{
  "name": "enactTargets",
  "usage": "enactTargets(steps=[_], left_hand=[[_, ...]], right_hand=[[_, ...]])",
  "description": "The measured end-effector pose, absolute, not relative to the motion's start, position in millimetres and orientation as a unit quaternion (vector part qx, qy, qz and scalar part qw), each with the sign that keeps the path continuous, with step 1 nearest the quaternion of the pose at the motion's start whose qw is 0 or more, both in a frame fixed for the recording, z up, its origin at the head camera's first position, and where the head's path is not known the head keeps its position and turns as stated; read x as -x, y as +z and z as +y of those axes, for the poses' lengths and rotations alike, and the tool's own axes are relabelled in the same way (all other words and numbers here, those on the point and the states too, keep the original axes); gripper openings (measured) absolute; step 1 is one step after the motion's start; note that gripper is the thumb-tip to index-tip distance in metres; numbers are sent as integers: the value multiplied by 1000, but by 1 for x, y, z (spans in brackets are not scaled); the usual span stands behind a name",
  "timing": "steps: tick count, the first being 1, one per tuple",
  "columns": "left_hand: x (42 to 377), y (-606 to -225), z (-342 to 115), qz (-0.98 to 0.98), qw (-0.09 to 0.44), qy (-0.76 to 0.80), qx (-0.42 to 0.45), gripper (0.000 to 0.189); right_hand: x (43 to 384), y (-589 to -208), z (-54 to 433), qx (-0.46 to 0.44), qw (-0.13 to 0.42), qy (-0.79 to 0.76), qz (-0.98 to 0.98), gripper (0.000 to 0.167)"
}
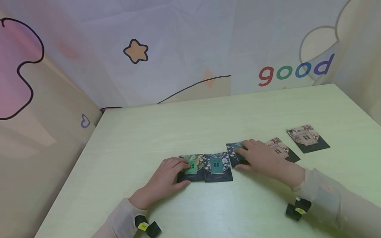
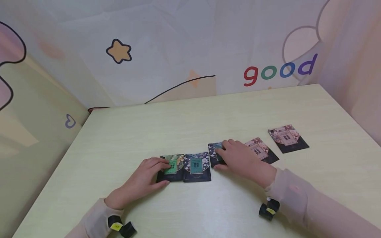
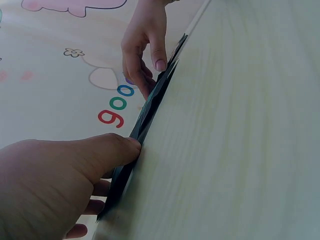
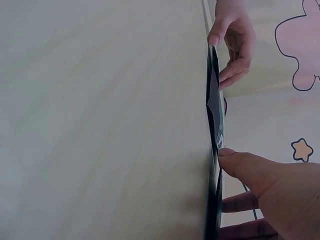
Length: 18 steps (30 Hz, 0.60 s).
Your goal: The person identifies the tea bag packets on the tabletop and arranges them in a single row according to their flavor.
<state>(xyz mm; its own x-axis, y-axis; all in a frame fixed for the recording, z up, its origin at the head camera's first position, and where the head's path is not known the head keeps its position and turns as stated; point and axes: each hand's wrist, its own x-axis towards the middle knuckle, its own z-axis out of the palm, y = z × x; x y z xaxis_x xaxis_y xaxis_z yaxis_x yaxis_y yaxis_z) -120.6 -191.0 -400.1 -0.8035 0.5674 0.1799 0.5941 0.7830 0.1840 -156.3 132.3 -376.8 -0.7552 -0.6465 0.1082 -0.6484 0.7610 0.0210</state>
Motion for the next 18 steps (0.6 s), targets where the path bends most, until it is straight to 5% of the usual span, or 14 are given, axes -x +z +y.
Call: enactTargets(steps=[18], left_hand=[[122, -403, -193, -939, 68, -113, 317, 43]], right_hand=[[136, -376, 137, -355, 67, -14, -932, 56]])
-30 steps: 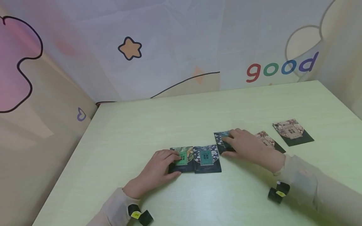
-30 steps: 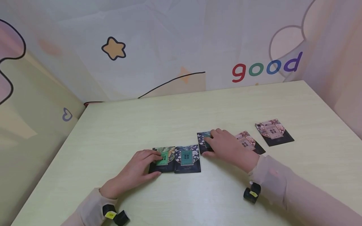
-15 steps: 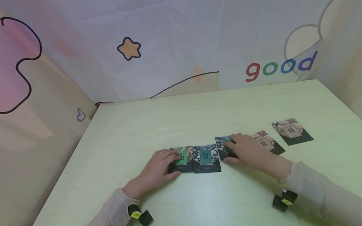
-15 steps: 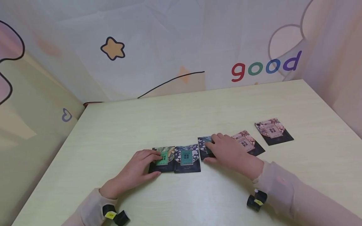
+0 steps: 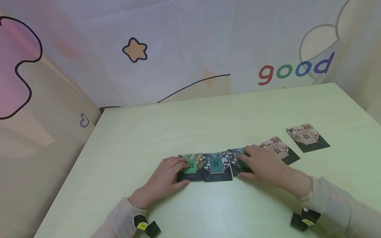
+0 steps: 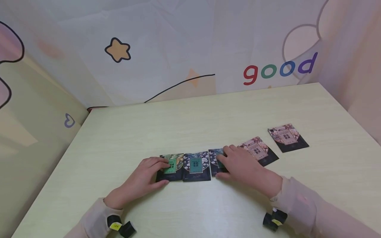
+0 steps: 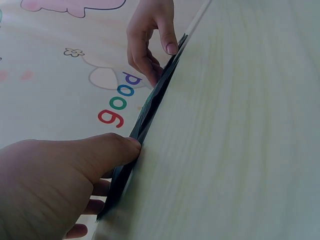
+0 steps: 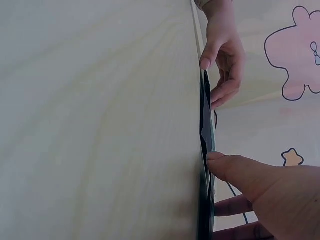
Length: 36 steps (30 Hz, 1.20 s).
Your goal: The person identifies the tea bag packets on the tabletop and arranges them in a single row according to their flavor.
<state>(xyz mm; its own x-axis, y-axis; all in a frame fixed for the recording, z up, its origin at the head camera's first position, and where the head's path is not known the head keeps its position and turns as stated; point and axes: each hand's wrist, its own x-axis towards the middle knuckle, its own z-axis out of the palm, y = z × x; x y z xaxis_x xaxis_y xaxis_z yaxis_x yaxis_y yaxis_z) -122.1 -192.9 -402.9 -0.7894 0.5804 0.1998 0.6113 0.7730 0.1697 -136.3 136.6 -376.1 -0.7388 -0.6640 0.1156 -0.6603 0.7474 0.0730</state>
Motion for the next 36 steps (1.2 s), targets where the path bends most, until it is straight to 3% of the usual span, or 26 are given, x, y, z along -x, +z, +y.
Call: enactTargets(steps=[6, 27, 36], left_hand=[[122, -403, -193, -940, 67, -116, 315, 43], [122, -402, -193, -939, 61, -119, 316, 43], [122, -401, -193, -939, 60, -121, 316, 44]], right_hand=[[132, -377, 138, -364, 82, -10, -928, 55], [126, -374, 138, -357, 51, 23, -932, 55], [130, -368, 154, -348, 76, 55, -933, 48]])
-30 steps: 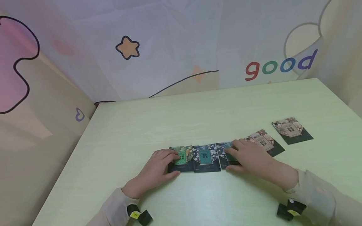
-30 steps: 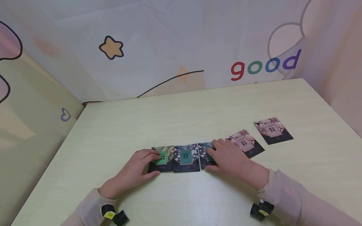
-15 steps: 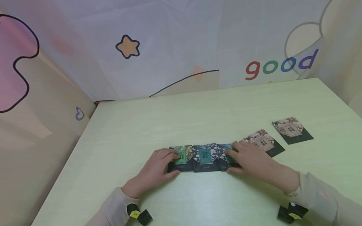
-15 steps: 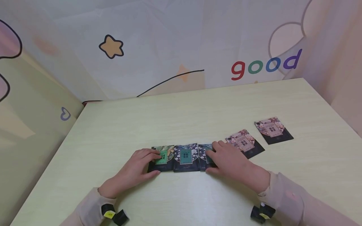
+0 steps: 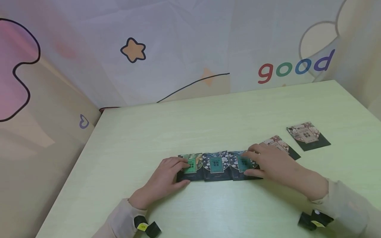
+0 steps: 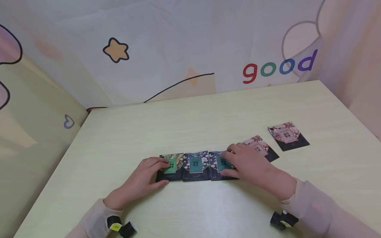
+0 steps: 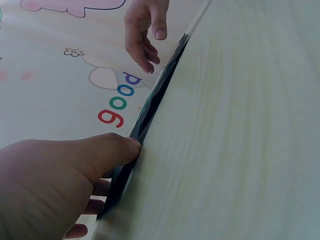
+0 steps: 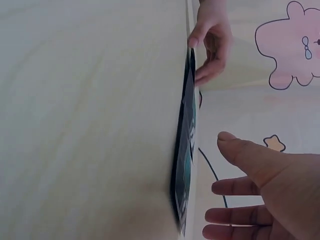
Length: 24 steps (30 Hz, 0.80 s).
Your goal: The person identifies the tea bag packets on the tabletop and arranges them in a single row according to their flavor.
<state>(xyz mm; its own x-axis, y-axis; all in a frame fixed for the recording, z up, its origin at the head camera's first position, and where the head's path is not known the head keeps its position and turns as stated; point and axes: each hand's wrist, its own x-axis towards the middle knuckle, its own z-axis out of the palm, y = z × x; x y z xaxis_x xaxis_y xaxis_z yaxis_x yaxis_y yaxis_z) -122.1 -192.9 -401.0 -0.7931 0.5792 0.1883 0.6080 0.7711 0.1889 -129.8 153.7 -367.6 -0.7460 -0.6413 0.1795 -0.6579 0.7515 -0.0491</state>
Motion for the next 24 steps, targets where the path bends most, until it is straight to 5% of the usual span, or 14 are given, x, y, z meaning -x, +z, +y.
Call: enactTargets(steps=[24], left_hand=[[121, -399, -192, -942, 56, -116, 310, 45]], right_hand=[[148, -374, 214, -294, 50, 88, -950, 49]])
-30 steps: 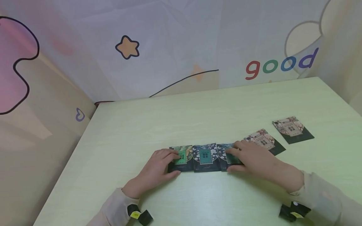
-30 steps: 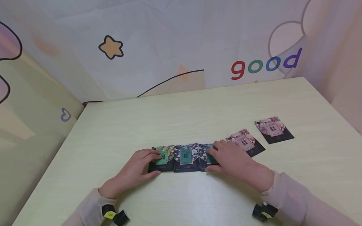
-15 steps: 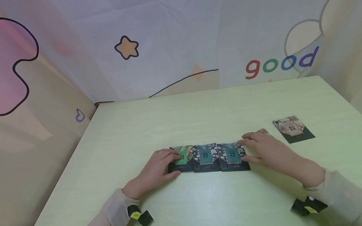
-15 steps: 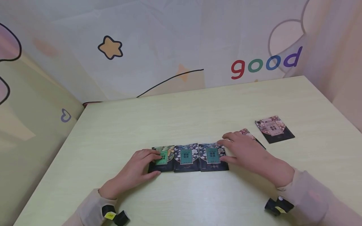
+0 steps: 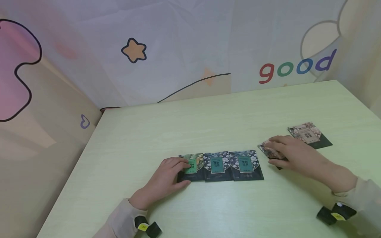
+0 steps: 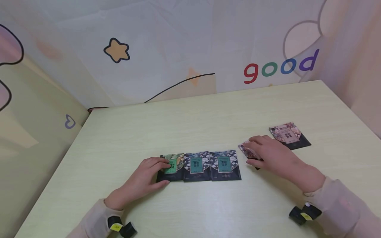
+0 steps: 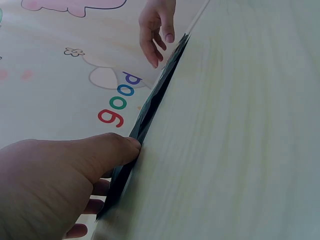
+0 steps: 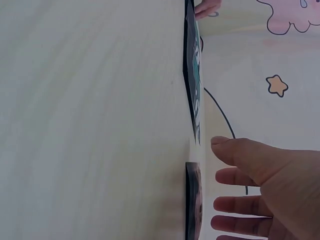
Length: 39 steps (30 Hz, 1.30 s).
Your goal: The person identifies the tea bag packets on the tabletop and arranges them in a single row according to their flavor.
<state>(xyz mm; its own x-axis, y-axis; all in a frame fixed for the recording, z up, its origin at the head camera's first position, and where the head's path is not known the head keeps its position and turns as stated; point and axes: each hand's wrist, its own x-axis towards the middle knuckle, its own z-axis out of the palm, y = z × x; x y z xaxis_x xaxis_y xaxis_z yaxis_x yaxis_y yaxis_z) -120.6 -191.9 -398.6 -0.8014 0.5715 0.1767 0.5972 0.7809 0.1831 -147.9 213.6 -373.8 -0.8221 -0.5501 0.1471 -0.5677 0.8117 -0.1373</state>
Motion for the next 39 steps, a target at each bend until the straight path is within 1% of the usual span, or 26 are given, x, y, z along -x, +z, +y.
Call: enactTargets(steps=[2, 8, 11, 21, 33, 39], left_hand=[[120, -399, -192, -942, 56, -116, 310, 44], [121, -399, -192, -941, 59, -116, 313, 44], [121, -400, -192, -940, 60, -117, 314, 43], [123, -400, -192, -939, 63, -117, 318, 43], [122, -401, -192, -940, 61, -118, 315, 43], [122, -401, -193, -939, 63, -119, 315, 43]], right_hand=[[148, -375, 218, -296, 51, 85, -950, 50], [149, -380, 227, -275, 21, 83, -958, 56], [148, -381, 229, -264, 5, 82, -961, 60], [149, -381, 229, -248, -20, 88, -965, 68], [146, -381, 225, -245, -26, 76, -966, 76], [146, -381, 223, -252, -20, 64, -965, 78]])
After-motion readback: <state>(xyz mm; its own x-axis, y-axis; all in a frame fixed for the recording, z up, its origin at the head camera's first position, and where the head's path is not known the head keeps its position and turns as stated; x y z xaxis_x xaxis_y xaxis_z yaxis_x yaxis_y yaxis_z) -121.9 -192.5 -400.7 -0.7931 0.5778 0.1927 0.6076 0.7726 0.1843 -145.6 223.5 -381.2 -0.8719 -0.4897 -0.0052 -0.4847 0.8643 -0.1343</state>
